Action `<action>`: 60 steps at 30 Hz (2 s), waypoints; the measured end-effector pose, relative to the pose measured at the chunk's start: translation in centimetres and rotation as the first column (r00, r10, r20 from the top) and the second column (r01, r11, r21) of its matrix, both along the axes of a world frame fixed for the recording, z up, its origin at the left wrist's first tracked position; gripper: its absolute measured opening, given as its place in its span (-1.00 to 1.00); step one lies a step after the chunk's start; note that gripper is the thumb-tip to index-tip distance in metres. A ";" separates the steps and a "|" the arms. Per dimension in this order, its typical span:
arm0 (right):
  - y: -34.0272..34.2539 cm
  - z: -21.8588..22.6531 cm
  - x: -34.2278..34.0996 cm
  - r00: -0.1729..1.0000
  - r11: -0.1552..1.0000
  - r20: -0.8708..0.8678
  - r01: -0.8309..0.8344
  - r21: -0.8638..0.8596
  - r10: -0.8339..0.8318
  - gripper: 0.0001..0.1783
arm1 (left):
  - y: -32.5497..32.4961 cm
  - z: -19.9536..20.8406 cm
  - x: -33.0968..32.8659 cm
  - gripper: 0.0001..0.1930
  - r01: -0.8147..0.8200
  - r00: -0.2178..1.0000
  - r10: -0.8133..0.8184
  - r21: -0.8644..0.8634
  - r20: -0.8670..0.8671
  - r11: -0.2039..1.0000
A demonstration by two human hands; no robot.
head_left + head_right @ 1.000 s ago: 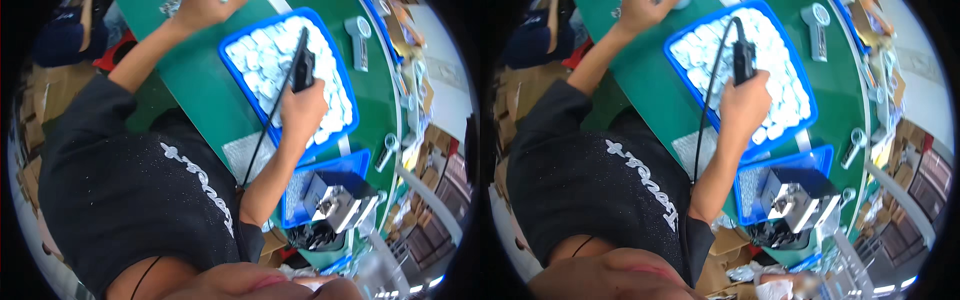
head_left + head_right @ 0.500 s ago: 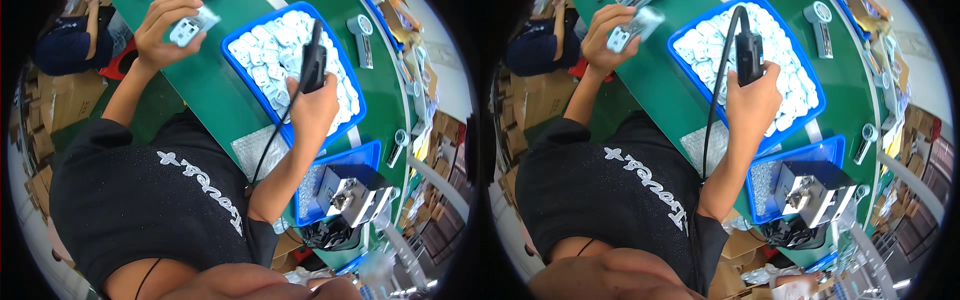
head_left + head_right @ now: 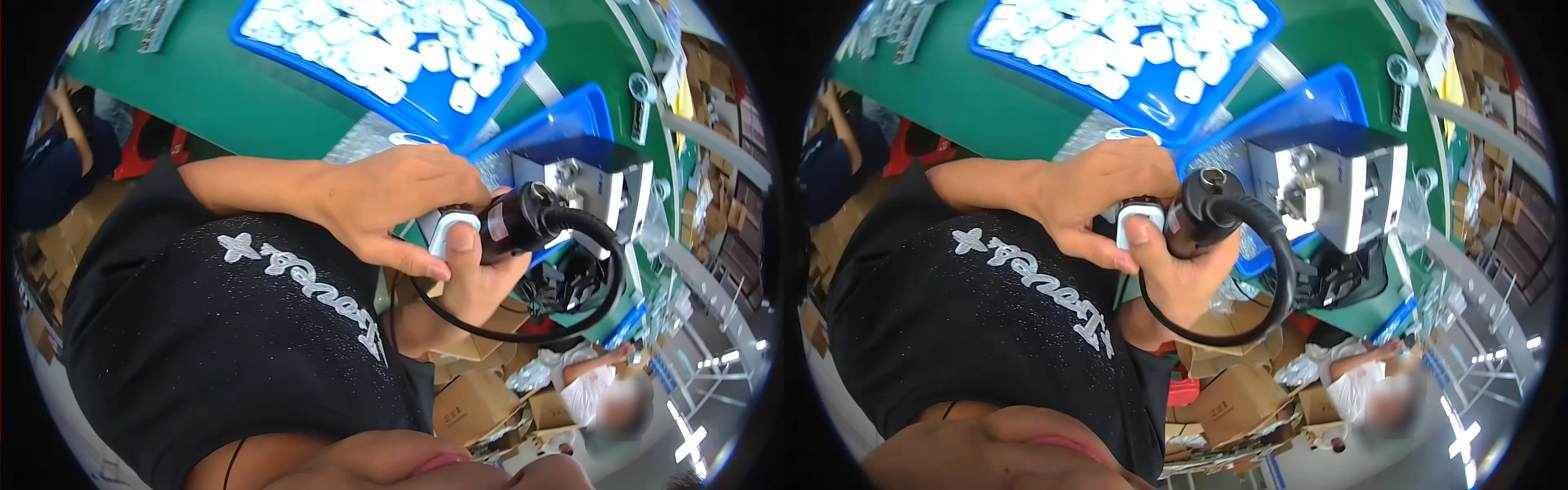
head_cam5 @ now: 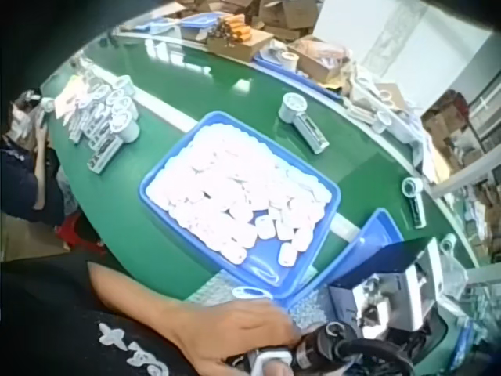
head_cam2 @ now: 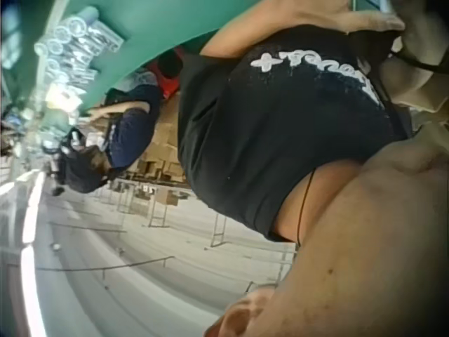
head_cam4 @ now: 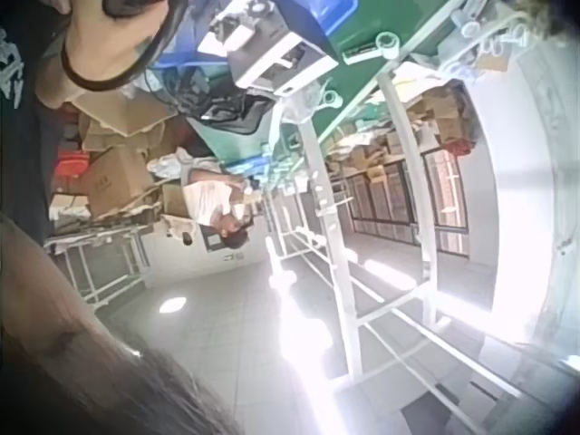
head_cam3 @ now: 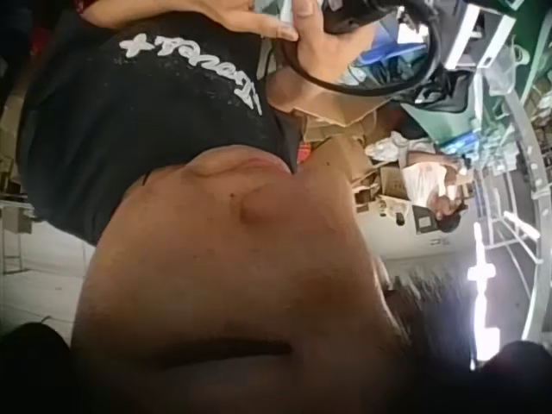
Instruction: The person is using an electric screwdriver to assemble small plastic electronic components on a factory assembly line.
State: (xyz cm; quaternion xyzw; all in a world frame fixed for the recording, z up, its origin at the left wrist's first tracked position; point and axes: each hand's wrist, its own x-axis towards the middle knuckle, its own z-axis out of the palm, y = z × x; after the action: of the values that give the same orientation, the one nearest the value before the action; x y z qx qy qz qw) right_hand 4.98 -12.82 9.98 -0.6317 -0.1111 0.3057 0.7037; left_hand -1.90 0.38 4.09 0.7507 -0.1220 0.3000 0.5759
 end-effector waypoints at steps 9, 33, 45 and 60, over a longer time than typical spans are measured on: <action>-2.1 2.3 5.8 0.714 0.809 0.496 0.169 0.563 -0.494 0.10 | -1.5 -4.3 3.0 -0.45 0.065 0.992 -0.066 0.021 0.103 0.998; -3.0 7.6 4.5 0.901 0.787 0.426 -0.324 0.525 0.087 -0.74 | -1.9 -3.9 3.8 -0.41 0.087 0.995 -0.086 -0.001 0.041 0.996; -2.9 6.6 4.7 0.892 0.741 0.451 -0.316 0.593 0.019 -0.76 | -1.8 -3.6 3.9 -0.42 0.117 0.993 -0.118 0.025 0.025 0.993; -4.8 4.3 10.7 0.887 0.892 0.431 -0.054 0.448 -0.163 -0.19 | -2.1 -3.9 3.6 -0.39 0.078 0.996 -0.078 0.016 0.036 0.997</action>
State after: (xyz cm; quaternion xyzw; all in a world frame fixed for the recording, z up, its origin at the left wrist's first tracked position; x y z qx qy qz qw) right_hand 15.70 -17.60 14.31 -0.5092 -0.3228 0.0937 0.7923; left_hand 1.72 -1.68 0.15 0.7439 -0.1639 0.2900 0.5793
